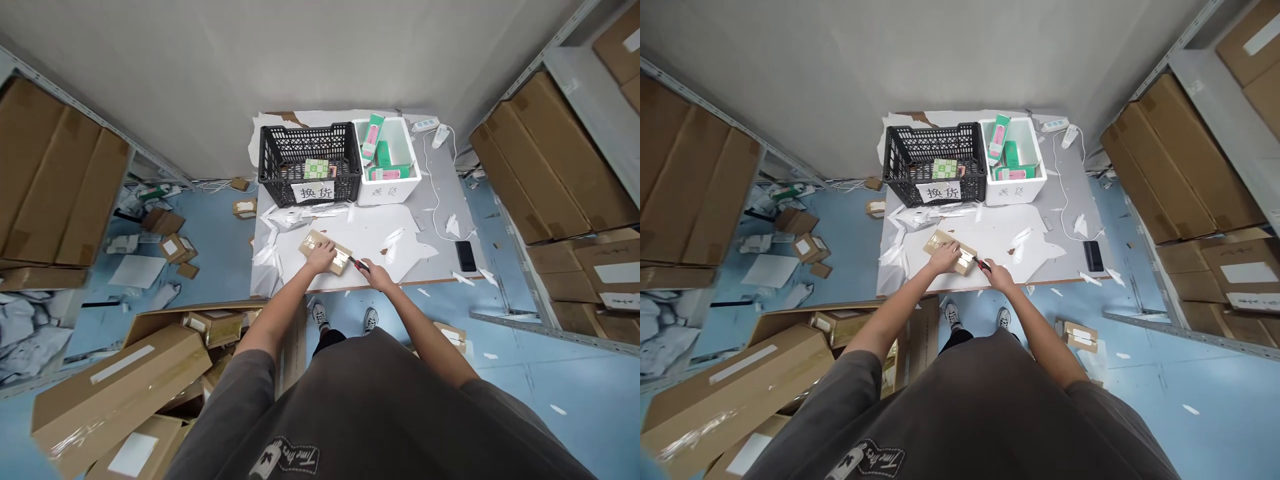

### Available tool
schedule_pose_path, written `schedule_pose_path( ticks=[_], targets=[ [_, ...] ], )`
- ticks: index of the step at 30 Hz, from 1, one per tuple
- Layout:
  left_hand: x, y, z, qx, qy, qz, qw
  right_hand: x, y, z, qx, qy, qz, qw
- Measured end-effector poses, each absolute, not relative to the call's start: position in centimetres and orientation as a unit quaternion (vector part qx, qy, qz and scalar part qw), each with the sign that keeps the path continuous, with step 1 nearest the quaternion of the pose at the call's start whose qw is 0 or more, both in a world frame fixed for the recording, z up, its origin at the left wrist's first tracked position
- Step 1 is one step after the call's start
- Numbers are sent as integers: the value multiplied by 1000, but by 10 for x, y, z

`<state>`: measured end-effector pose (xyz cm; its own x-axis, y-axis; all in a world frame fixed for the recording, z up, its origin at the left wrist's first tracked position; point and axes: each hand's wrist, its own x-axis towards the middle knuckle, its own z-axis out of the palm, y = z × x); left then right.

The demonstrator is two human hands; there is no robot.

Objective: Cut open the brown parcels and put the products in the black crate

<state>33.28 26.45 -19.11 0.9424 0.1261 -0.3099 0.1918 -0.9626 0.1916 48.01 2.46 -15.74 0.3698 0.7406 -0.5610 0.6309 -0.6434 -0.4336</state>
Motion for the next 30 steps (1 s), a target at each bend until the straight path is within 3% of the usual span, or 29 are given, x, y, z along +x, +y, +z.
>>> schedule_pose_path(
  ticks=[7, 16, 21, 30],
  targets=[
    [328, 245, -199, 975, 126, -121, 138, 489, 42, -184, -811, -422, 399, 69],
    [320, 240, -203, 958, 167, -128, 195, 510, 54, -180, -772, -487, 407, 21],
    [316, 239, -203, 959, 160, -120, 202, 511, 52, -180, -773, -471, 423, 39],
    [315, 238, -199, 959, 169, -137, 180, 506, 58, -175, -771, -518, 371, -18]
  ],
)
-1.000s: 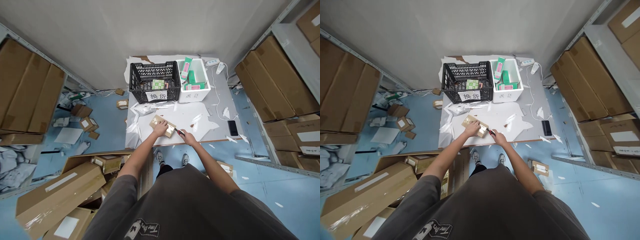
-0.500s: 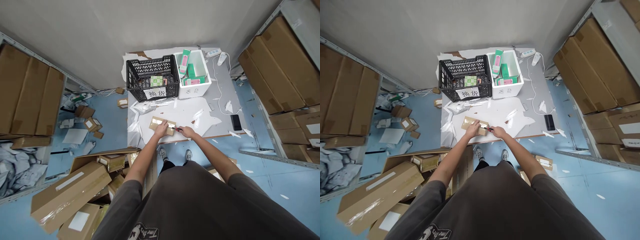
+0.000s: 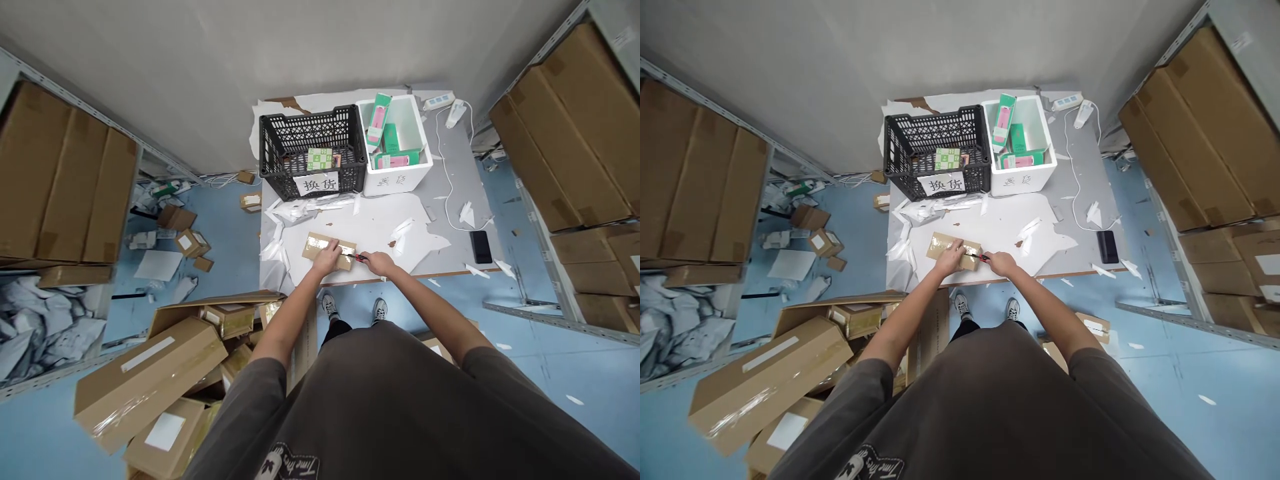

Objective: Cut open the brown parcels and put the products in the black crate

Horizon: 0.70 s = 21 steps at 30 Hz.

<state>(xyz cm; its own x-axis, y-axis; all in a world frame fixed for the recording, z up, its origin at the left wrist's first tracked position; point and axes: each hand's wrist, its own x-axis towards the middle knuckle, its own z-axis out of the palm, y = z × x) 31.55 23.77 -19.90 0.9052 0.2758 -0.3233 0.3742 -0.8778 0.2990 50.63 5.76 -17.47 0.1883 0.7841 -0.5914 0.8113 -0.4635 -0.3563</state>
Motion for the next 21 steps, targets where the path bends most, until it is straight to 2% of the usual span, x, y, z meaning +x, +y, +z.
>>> schedule_pose_path(
  ticks=[4, 12, 21],
  targets=[
    [320, 234, -194, 959, 177, -143, 167, 509, 61, -173, 767, 491, -412, 9],
    [319, 228, -192, 958, 179, -147, 166, 506, 49, -176, 741, 399, -530, -105],
    [321, 233, -192, 954, 179, -157, 180, 468, 16, -197, 715, 324, -589, -190]
  ],
)
